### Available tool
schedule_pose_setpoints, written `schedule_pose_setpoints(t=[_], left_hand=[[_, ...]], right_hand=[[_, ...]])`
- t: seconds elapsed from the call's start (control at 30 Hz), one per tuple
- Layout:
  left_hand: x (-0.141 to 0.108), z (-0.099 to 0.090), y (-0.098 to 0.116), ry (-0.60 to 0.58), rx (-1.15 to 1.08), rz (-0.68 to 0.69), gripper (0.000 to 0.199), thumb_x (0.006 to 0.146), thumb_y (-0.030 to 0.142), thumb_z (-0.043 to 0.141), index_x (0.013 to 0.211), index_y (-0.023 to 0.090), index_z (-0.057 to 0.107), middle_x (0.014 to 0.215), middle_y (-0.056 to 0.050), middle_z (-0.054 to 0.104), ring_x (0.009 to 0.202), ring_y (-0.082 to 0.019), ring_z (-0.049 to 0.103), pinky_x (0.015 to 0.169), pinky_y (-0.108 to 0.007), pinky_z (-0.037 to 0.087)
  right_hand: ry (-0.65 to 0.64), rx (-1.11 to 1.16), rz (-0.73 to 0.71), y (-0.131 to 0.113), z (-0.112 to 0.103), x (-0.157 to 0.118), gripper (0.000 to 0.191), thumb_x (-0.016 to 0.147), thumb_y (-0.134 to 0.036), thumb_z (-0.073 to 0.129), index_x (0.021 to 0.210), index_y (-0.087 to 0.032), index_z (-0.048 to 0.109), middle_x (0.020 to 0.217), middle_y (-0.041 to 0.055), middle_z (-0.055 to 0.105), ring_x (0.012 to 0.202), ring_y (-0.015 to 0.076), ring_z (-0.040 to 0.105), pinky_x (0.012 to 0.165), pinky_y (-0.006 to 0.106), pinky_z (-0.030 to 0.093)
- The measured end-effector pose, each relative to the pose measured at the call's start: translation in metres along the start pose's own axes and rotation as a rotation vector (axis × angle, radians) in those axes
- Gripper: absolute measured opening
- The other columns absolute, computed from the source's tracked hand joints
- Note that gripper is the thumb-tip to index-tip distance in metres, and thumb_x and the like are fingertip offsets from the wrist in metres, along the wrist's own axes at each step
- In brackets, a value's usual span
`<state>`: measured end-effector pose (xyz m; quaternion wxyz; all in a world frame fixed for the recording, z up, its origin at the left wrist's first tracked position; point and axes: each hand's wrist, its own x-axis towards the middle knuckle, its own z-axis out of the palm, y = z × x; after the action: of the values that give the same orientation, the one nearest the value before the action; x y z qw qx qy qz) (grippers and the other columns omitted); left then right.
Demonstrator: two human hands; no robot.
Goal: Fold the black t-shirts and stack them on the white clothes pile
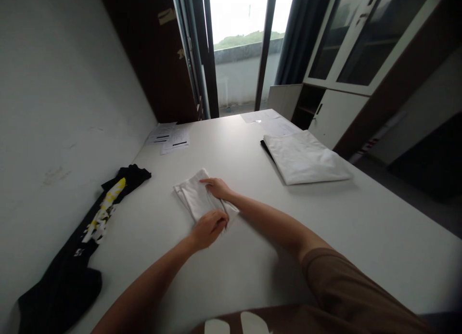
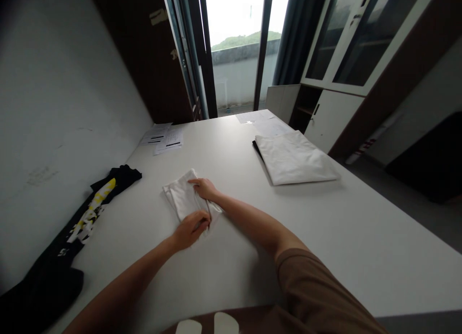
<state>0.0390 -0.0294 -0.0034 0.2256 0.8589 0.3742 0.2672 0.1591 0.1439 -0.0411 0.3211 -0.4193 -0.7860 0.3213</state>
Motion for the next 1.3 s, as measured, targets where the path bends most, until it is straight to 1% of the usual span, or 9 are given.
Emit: schedule_pose_setpoints(t=[0.1, 0.2, 0.4, 0.67, 0.83, 1.07, 1.17, 1.23, 1.3], left_hand=[[0.001, -0.002, 0.005, -0.051, 0.039, 0.109, 0.015, 0.102, 0.02, 0.049, 0.112, 0.023, 0.06, 0.108, -0.007, 0.068, 0.104, -0.022, 0.062, 0.096, -0.037, 0.048], [0.0, -0.007, -0.001, 0.018, 0.1, 0.125, 0.019, 0.102, 0.019, 0.049, 0.114, 0.024, 0.063, 0.111, -0.008, 0.068, 0.107, -0.024, 0.062, 0.098, -0.041, 0.048], [0.001, -0.013, -0.024, 0.14, 0.071, 0.059, 0.018, 0.102, 0.02, 0.048, 0.107, 0.023, 0.066, 0.105, -0.008, 0.068, 0.102, -0.024, 0.063, 0.094, -0.04, 0.051], [0.005, -0.013, -0.032, 0.152, 0.025, -0.004, 0.016, 0.101, 0.02, 0.05, 0.105, 0.024, 0.065, 0.104, -0.006, 0.067, 0.1, -0.022, 0.063, 0.093, -0.037, 0.051], [0.004, -0.012, -0.033, 0.142, 0.038, -0.038, 0.018, 0.1, 0.02, 0.049, 0.105, 0.024, 0.065, 0.105, -0.006, 0.067, 0.099, -0.022, 0.063, 0.092, -0.037, 0.05], [0.009, -0.008, -0.029, 0.151, 0.013, -0.106, 0.018, 0.101, 0.022, 0.048, 0.102, 0.024, 0.066, 0.102, -0.005, 0.067, 0.099, -0.022, 0.063, 0.092, -0.037, 0.05], [0.012, -0.006, -0.028, 0.172, -0.005, -0.155, 0.018, 0.101, 0.023, 0.048, 0.1, 0.024, 0.065, 0.099, -0.005, 0.067, 0.096, -0.022, 0.063, 0.089, -0.036, 0.05], [0.013, -0.004, -0.028, 0.178, -0.011, -0.173, 0.017, 0.1, 0.023, 0.049, 0.099, 0.024, 0.065, 0.099, -0.005, 0.067, 0.096, -0.022, 0.063, 0.089, -0.036, 0.05], [0.013, -0.004, -0.029, 0.18, -0.015, -0.187, 0.017, 0.099, 0.023, 0.049, 0.099, 0.024, 0.066, 0.099, -0.005, 0.067, 0.096, -0.022, 0.063, 0.089, -0.036, 0.05]], right_hand=[[-0.034, 0.1, -0.012, 0.001, -0.009, 0.002, 0.049, 0.089, -0.012, 0.058, 0.133, -0.031, 0.071, 0.121, -0.0035, 0.075, 0.108, 0.0232, 0.07, 0.104, 0.036, 0.05], [-0.001, 0.21, -0.018, 0.005, -0.027, 0.009, 0.048, 0.091, -0.014, 0.057, 0.135, -0.026, 0.07, 0.124, -0.002, 0.074, 0.109, 0.0214, 0.069, 0.105, 0.036, 0.05], [0.134, 0.381, -0.006, 0.012, -0.089, 0.018, 0.047, 0.091, -0.02, 0.056, 0.137, -0.021, 0.068, 0.123, 0.0015, 0.074, 0.104, 0.0191, 0.069, 0.1, 0.035, 0.053], [0.419, 0.339, 0.046, 0.028, -0.212, -0.004, 0.052, 0.084, -0.03, 0.068, 0.136, -0.02, 0.069, 0.125, 0.0027, 0.073, 0.111, 0.0218, 0.067, 0.107, 0.038, 0.05], [0.51, 0.283, 0.061, 0.042, -0.299, -0.016, 0.061, 0.079, -0.038, 0.076, 0.137, -0.019, 0.068, 0.129, 0.0059, 0.072, 0.121, 0.0254, 0.064, 0.111, 0.042, 0.046], [0.569, 0.239, 0.228, 0.094, -0.423, -0.049, 0.063, 0.08, -0.036, 0.078, 0.138, -0.019, 0.064, 0.116, 0.0088, 0.074, 0.1, 0.0225, 0.068, 0.093, 0.04, 0.055], [0.488, 0.105, 0.565, 0.127, -0.434, -0.081, 0.053, 0.083, -0.032, 0.072, 0.133, -0.016, 0.067, 0.103, 0.0111, 0.075, 0.087, 0.0205, 0.067, 0.082, 0.036, 0.056], [0.434, -0.061, 0.75, 0.146, -0.424, -0.1, 0.046, 0.083, -0.03, 0.07, 0.125, -0.014, 0.072, 0.103, 0.0134, 0.075, 0.089, 0.0231, 0.067, 0.081, 0.036, 0.054], [0.472, -0.287, 0.796, 0.159, -0.405, -0.11, 0.042, 0.085, -0.03, 0.067, 0.123, -0.013, 0.073, 0.109, 0.0159, 0.075, 0.098, 0.0261, 0.067, 0.086, 0.035, 0.052]])
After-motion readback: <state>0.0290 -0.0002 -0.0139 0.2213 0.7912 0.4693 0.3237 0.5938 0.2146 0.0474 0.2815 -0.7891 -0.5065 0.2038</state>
